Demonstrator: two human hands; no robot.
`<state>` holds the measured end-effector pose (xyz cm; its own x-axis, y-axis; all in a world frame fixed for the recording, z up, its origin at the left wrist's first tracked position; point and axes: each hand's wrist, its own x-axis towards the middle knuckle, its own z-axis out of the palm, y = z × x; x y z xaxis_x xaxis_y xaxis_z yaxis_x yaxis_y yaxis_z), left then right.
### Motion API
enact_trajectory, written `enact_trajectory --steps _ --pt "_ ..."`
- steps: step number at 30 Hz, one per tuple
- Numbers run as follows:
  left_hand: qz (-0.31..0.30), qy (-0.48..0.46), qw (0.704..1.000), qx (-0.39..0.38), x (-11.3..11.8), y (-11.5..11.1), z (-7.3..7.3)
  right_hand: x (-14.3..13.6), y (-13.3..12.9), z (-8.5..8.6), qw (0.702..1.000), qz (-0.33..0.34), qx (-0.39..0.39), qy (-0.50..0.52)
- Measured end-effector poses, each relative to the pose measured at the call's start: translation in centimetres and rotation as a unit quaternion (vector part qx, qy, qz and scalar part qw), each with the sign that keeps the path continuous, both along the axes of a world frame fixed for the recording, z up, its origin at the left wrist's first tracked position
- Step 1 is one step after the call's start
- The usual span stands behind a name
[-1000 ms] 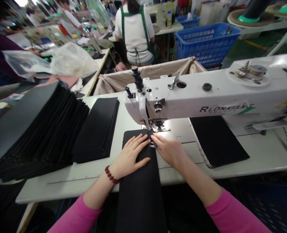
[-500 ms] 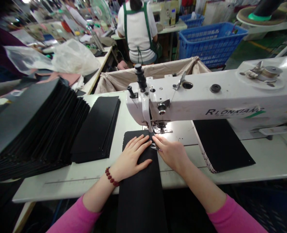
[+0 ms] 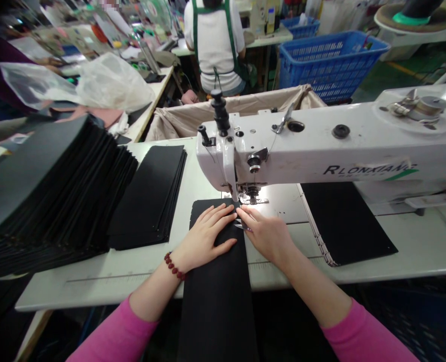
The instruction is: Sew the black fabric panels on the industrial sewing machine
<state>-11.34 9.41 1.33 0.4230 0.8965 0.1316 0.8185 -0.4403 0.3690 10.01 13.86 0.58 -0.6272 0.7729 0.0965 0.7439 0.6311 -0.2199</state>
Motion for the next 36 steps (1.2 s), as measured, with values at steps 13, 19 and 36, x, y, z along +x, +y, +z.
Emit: enact_trajectory --steps 13,19,36 --pt "-0.007 -0.004 1.000 0.002 -0.50 0.08 0.09 0.11 -0.01 -0.17 1.000 0.000 0.002 0.014" --pt "-0.004 0.000 1.000 -0.001 -0.62 0.01 0.09 0.13 0.05 -0.32 1.000 0.001 -0.001 0.024" --pt "0.000 -0.004 1.000 0.000 -0.73 -0.04 0.07 0.22 0.01 -0.22 1.000 0.003 -0.007 0.027"
